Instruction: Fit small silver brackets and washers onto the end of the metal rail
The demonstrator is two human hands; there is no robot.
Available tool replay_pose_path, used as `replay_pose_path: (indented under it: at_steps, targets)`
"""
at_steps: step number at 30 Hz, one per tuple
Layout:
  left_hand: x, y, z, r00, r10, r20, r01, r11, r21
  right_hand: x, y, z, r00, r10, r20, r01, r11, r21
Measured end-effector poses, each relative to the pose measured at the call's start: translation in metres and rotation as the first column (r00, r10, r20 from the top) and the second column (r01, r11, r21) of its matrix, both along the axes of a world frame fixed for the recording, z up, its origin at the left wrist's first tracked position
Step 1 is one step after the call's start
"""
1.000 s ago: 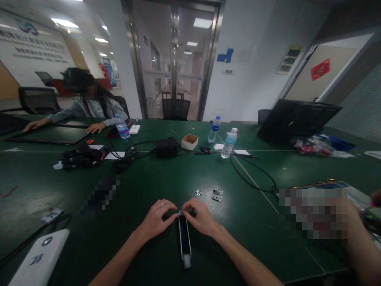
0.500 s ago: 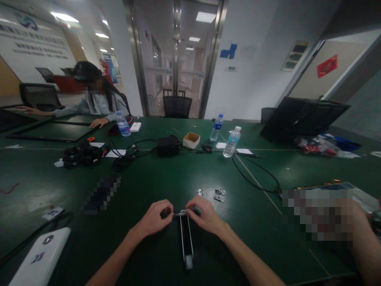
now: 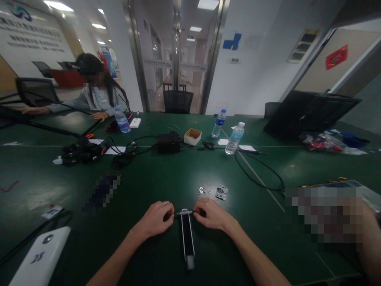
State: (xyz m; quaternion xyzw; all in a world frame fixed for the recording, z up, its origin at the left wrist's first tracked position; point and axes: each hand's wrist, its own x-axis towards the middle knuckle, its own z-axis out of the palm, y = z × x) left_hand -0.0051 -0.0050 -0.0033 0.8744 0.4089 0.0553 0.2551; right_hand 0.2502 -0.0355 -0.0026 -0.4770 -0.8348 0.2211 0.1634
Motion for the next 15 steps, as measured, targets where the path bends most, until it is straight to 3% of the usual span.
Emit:
replay_pose_path:
  at_steps: [15]
  targets:
    - [0.0041,-0.0002,-0.0014,0.999,-0.032,0.000,0.032,0.999,-0.013,-0.0018,0.0009,-0.0043,1.000,0.018,0.004,-0.018,1.000,0.018]
